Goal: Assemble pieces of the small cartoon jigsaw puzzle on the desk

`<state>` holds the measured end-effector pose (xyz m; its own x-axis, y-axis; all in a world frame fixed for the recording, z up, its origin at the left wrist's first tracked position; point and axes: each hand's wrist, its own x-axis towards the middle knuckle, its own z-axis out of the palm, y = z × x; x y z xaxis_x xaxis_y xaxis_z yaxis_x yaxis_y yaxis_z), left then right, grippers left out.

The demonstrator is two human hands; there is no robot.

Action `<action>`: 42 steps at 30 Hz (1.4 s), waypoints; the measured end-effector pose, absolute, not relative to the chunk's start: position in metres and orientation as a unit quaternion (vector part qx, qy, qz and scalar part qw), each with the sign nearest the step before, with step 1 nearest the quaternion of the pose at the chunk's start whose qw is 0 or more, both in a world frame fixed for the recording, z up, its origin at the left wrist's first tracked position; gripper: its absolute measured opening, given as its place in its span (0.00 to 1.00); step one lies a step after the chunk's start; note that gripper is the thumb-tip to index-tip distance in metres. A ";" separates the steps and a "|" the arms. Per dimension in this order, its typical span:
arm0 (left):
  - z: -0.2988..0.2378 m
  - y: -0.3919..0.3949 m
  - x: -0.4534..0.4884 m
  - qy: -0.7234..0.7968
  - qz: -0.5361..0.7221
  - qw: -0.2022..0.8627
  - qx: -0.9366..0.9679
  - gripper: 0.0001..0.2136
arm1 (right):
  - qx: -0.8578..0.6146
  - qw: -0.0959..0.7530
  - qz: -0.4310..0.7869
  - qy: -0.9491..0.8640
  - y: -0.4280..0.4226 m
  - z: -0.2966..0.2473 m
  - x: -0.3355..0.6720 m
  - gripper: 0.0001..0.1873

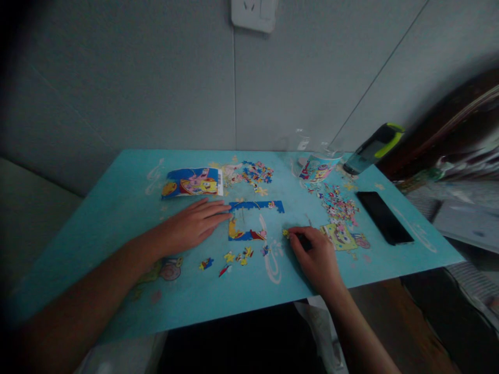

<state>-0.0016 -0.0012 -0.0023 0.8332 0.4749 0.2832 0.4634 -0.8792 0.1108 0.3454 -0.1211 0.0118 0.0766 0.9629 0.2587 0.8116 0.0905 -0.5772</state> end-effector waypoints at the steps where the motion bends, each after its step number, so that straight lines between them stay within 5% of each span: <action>1: -0.003 -0.001 -0.002 0.245 0.153 0.018 0.957 0.19 | -0.664 0.314 0.123 -0.668 -0.121 0.012 0.345 0.10; 32: 0.002 -0.004 -0.001 0.255 0.140 0.024 0.956 0.19 | -0.552 0.269 0.158 -0.773 -0.125 0.021 0.339 0.08; 42: 0.002 -0.004 0.000 0.258 0.130 0.020 0.957 0.19 | -0.559 0.256 0.084 -0.784 -0.133 0.018 0.324 0.09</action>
